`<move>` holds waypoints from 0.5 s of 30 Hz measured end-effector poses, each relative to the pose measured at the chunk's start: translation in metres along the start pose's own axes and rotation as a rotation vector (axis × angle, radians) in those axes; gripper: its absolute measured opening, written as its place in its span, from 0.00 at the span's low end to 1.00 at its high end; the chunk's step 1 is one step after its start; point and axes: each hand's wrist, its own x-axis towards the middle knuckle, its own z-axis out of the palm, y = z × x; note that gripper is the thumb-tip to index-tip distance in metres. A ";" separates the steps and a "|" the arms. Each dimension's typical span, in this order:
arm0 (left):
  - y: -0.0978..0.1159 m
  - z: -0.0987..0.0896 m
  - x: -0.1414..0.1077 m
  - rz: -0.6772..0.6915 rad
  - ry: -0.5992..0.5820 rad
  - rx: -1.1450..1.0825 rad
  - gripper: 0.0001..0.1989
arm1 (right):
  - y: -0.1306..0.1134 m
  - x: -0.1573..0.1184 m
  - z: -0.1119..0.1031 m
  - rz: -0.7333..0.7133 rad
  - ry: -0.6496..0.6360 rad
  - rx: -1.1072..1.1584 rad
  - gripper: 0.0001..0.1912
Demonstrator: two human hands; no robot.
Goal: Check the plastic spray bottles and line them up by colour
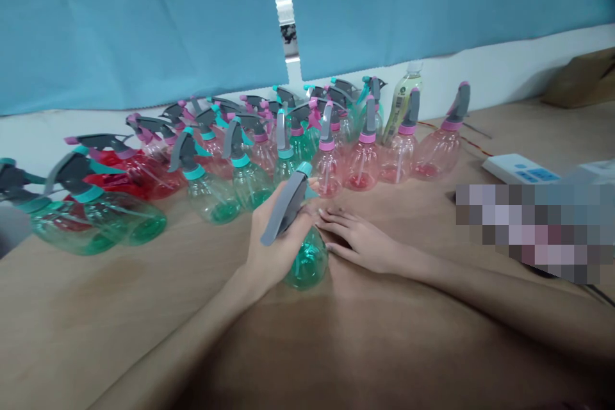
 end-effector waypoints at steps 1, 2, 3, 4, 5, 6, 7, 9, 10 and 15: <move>-0.001 0.001 -0.001 0.003 0.005 -0.006 0.09 | 0.000 0.000 0.000 0.004 -0.005 -0.004 0.29; -0.001 0.001 -0.001 0.008 0.015 -0.012 0.11 | 0.000 0.000 0.000 0.008 -0.008 -0.009 0.29; -0.001 0.002 -0.001 0.015 0.026 -0.018 0.12 | -0.001 0.000 0.000 0.011 -0.012 -0.012 0.29; -0.001 0.002 -0.001 0.021 0.032 -0.027 0.13 | -0.001 0.000 0.000 0.010 -0.015 -0.015 0.29; 0.000 0.003 -0.001 0.026 0.031 -0.038 0.14 | -0.001 0.000 0.000 0.007 -0.016 -0.015 0.29; 0.001 0.003 0.000 0.031 0.025 -0.051 0.15 | -0.001 0.000 0.000 0.002 -0.014 -0.015 0.29; 0.001 0.003 0.000 0.033 0.014 -0.062 0.16 | 0.000 0.000 0.000 -0.003 -0.010 -0.012 0.29; 0.002 0.002 0.001 0.036 0.001 -0.075 0.15 | 0.000 0.000 0.001 -0.010 0.006 -0.003 0.28; 0.002 0.002 0.001 0.036 0.000 -0.076 0.14 | 0.001 0.000 0.001 -0.012 0.015 0.003 0.28; 0.001 0.001 0.001 0.036 -0.005 -0.069 0.13 | 0.002 0.000 0.002 -0.013 0.021 0.014 0.27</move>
